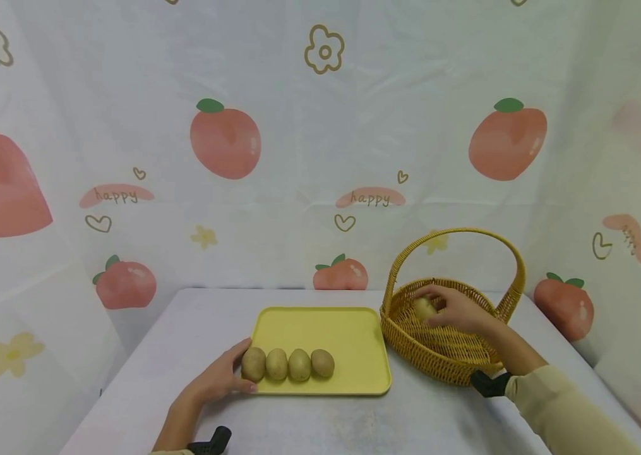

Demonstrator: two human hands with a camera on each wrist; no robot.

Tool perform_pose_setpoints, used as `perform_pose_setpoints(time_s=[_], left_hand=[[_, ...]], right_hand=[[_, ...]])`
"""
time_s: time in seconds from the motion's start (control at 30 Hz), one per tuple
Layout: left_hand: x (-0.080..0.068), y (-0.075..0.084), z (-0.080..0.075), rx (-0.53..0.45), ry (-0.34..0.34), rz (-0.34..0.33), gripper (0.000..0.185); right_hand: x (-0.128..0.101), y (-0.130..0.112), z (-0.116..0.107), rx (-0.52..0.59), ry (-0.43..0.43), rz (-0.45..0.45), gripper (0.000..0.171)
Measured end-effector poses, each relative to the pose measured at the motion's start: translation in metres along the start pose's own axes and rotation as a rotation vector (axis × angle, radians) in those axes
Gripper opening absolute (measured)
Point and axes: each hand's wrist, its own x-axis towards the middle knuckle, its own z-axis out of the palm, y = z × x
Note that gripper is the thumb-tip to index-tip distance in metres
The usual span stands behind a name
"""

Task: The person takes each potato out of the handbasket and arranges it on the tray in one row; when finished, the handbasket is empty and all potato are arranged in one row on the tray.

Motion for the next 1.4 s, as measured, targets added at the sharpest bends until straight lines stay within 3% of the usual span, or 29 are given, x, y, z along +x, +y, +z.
perform_pose_setpoints(time_s=[0.4, 0.67, 1.0, 1.23, 1.4], left_hand=[[0.002, -0.004, -0.001, -0.005, -0.008, 0.003, 0.11], [0.001, -0.004, -0.002, 0.003, -0.009, 0.015, 0.11], [0.002, -0.003, -0.006, 0.008, -0.013, 0.024, 0.111], [0.006, -0.003, -0.001, -0.012, -0.005, 0.005, 0.111], [0.003, 0.0, 0.0, -0.009, -0.006, -0.002, 0.112]], right_hand=[[-0.008, -0.035, 0.051, 0.193, -0.029, -0.02, 0.052], [0.006, -0.043, 0.103, 0.247, -0.094, -0.026, 0.052], [0.028, -0.036, 0.159, 0.134, -0.039, 0.039, 0.053], [0.027, -0.042, 0.168, 0.074, -0.051, 0.077, 0.054], [0.024, -0.041, 0.169, 0.059, -0.047, 0.046, 0.056]])
